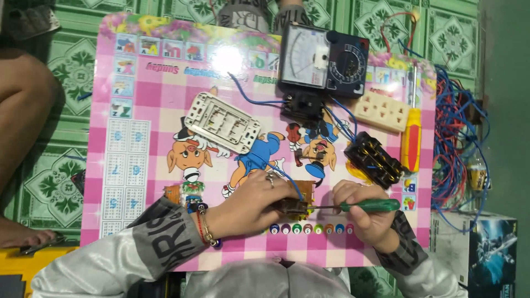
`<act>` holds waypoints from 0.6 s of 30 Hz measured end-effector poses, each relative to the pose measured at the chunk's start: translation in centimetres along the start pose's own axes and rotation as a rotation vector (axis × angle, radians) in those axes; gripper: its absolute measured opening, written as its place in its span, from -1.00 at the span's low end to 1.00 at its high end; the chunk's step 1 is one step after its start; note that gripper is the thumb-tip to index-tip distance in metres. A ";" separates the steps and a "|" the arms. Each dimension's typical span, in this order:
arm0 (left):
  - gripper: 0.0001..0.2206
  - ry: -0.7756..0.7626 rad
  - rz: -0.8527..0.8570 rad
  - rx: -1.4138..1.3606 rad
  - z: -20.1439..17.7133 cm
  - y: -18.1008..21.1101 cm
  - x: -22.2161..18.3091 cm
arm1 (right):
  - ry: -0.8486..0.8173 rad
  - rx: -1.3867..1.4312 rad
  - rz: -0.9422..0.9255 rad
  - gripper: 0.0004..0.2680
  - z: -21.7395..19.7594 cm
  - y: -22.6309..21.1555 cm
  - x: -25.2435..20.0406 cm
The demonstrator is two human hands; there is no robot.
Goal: The person uses a screwdriver to adjust screws on a small brown electrical switch component. They hold the component with one hand and turn the screwdriver with the other, repeatedly tightening or loosening the terminal screws.
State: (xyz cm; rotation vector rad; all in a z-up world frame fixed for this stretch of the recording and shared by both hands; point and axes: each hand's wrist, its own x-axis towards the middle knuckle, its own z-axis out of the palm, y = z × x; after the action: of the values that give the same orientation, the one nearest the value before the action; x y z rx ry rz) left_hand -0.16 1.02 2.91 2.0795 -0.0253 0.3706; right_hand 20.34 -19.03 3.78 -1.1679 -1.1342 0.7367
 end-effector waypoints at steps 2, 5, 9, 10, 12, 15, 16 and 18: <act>-0.65 0.000 -0.022 -0.031 -0.1 0.2 0.1 | -0.010 -0.014 -0.052 -0.94 0.1 -0.4 0.3; -0.67 0.009 -0.023 -0.037 -0.2 0.3 0.2 | -0.015 -0.046 -0.074 -0.93 0.4 -0.5 0.5; -0.61 -0.027 -0.017 -0.027 -0.1 0.0 0.2 | -0.065 -0.064 -0.067 -0.90 0.2 -0.5 0.5; -0.61 -0.021 -0.018 -0.030 -0.2 0.1 0.2 | -0.065 -0.064 -0.060 -0.90 0.2 -0.4 0.5; -0.61 -0.014 -0.016 -0.029 -0.2 0.1 0.2 | -0.065 -0.065 -0.057 -0.90 0.1 -0.3 0.4; -0.63 -0.018 -0.019 -0.042 -0.4 0.2 0.2 | -0.074 -0.063 -0.059 -0.88 0.0 -0.4 0.5; -0.62 -0.025 -0.022 -0.041 -0.4 0.3 0.1 | -0.089 -0.071 -0.058 -0.88 0.1 -0.6 0.6; -0.61 -0.033 -0.025 -0.041 -0.4 0.4 0.2 | -0.103 -0.080 -0.056 -0.88 -0.1 -0.9 0.6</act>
State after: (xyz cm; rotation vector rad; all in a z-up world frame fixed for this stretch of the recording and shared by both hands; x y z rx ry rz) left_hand -0.16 1.21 3.45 2.0432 -0.0261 0.3184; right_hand 20.55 -18.72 4.80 -1.1708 -1.2879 0.7207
